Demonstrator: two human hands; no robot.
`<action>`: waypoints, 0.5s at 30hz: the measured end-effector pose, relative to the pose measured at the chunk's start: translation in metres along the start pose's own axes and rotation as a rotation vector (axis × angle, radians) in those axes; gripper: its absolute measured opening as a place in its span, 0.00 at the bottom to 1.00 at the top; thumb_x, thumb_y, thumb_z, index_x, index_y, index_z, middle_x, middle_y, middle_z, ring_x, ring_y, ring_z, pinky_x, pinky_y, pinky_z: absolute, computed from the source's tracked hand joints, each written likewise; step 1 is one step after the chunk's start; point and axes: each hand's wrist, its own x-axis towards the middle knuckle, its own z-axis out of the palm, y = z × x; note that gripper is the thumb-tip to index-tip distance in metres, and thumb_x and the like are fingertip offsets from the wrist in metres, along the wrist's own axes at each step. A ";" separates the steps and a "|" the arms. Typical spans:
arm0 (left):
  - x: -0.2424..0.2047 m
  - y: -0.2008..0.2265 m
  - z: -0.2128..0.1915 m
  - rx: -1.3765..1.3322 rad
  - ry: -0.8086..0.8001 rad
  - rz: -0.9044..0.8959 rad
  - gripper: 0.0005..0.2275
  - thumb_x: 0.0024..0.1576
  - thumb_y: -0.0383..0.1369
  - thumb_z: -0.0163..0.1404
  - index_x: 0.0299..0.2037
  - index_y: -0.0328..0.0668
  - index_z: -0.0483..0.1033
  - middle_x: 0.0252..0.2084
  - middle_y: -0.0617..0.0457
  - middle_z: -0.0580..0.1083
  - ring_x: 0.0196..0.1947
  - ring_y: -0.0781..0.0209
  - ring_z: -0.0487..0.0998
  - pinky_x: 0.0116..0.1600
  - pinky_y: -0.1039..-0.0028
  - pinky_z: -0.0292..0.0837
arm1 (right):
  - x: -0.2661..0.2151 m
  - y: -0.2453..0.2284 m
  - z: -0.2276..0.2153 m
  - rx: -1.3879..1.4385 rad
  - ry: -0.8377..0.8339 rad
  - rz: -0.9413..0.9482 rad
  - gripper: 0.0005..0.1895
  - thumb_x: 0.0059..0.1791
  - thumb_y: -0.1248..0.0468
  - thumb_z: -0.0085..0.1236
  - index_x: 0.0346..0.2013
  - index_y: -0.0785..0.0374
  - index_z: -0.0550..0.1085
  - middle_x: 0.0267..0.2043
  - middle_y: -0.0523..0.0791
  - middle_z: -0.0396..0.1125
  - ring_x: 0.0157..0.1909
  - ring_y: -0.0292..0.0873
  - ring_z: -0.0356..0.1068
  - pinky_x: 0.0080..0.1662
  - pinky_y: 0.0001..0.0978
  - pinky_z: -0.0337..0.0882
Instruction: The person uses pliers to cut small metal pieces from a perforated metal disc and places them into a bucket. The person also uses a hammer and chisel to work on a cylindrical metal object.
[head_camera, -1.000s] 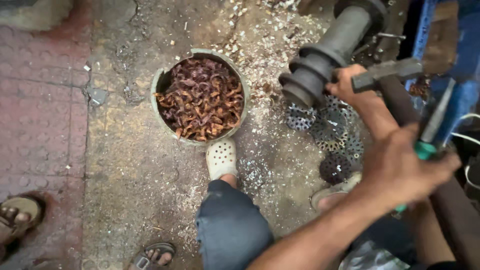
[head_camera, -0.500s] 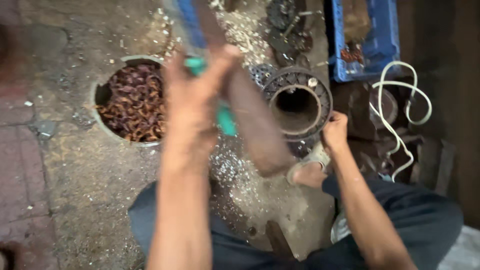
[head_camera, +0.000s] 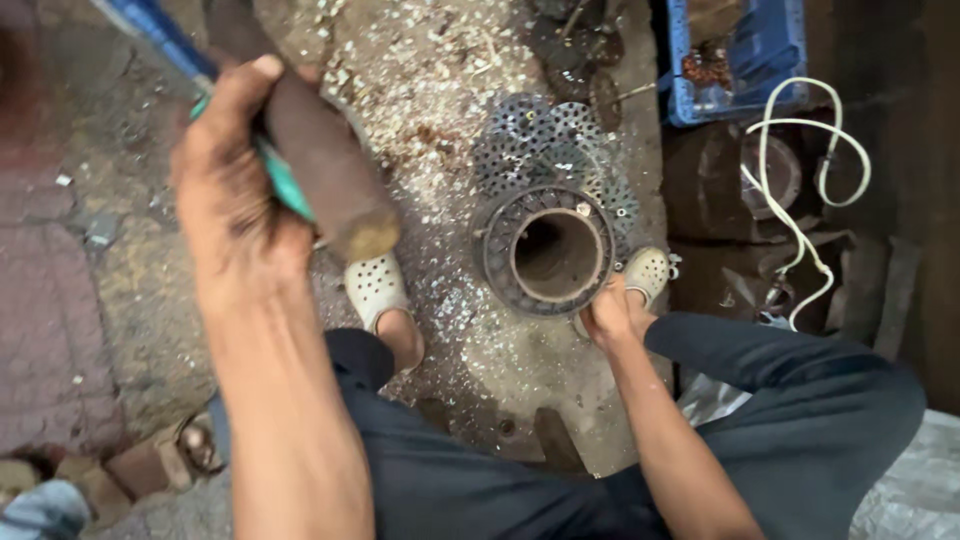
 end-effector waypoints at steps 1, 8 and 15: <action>0.001 -0.002 -0.002 -0.031 -0.034 0.017 0.18 0.57 0.22 0.59 0.52 0.25 0.65 0.40 0.38 0.78 0.40 0.49 0.82 0.47 0.64 0.83 | 0.003 0.015 -0.010 -0.024 0.010 0.058 0.10 0.51 0.73 0.54 0.46 0.72 0.76 0.46 0.49 0.75 0.45 0.44 0.75 0.47 0.36 0.78; 0.007 -0.003 0.003 -0.004 -0.050 0.086 0.21 0.55 0.22 0.58 0.56 0.28 0.64 0.39 0.39 0.78 0.40 0.50 0.82 0.46 0.64 0.82 | -0.004 0.050 -0.066 -0.072 -0.070 0.544 0.15 0.54 0.62 0.52 0.54 0.66 0.74 0.52 0.47 0.73 0.50 0.45 0.72 0.50 0.40 0.77; 0.002 -0.005 0.015 0.036 0.047 0.090 0.23 0.53 0.24 0.60 0.55 0.32 0.63 0.41 0.42 0.77 0.41 0.51 0.82 0.48 0.63 0.84 | -0.015 -0.024 -0.063 -0.910 -0.214 0.506 0.24 0.46 0.59 0.63 0.54 0.67 0.74 0.48 0.52 0.73 0.45 0.53 0.75 0.46 0.53 0.77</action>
